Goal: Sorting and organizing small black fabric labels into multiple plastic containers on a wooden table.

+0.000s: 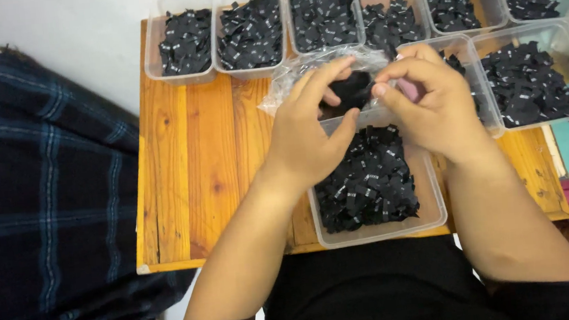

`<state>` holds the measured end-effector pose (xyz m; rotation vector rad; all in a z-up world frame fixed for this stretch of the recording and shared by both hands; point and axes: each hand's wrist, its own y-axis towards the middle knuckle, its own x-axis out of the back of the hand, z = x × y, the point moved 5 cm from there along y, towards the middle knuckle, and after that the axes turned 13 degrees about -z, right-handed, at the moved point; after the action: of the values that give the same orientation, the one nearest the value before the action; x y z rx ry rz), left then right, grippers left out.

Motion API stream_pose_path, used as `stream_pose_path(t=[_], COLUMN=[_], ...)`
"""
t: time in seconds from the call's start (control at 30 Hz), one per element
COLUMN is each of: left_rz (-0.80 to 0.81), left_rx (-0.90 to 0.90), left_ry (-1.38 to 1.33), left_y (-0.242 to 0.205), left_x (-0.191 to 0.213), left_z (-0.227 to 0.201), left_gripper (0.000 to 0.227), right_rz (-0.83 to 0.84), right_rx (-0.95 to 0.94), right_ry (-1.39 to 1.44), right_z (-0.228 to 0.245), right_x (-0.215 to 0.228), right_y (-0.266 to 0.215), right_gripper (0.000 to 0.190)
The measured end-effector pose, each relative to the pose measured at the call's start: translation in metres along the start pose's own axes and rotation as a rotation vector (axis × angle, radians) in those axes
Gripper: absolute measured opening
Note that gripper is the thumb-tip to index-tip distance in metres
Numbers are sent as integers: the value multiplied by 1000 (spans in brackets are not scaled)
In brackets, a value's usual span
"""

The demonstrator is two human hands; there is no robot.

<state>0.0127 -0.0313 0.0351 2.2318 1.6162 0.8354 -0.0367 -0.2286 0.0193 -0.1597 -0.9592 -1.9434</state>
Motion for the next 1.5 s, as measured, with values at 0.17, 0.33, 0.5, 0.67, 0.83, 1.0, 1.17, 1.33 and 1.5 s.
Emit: stream_pose_path(t=[0.17,0.33,0.5,0.67,0.83,1.0,1.17,1.33,1.5], left_rz=[341,686,739,657,648,459,463,418,329], left_rx=[-298,-252,-224,-192,45,81,276,308,357], left_ry=[92,537,593,491,368,95,74,17,-152], left_y=[-15,-37,-36,-33,-25,-14,-4,-3,-1], left_x=[-21,-51,-56,-56,-47,-36,-23,-16,-8], left_z=[6,24,22,26,21,15,5,3,-1], left_gripper=[21,38,27,30,31,39,39,34,28], right_rz=[-118,-183,-225,-203,-147,4,32,-9,204], right_rx=[47,-85,-301,-297,-402,-348,-340,-230,152], right_ry=[-86,-232,-363,-396,-395,-451,-557,-421,-118], right_z=[-23,-59,-85,-87,-86,-78,-54,-18,23], right_x=[47,101,130,135,129,115,99,75,33], right_y=[1,-17,-34,-34,-34,-38,-35,-27,-29], right_gripper=[4,4,6,11,16,16,27,27,32])
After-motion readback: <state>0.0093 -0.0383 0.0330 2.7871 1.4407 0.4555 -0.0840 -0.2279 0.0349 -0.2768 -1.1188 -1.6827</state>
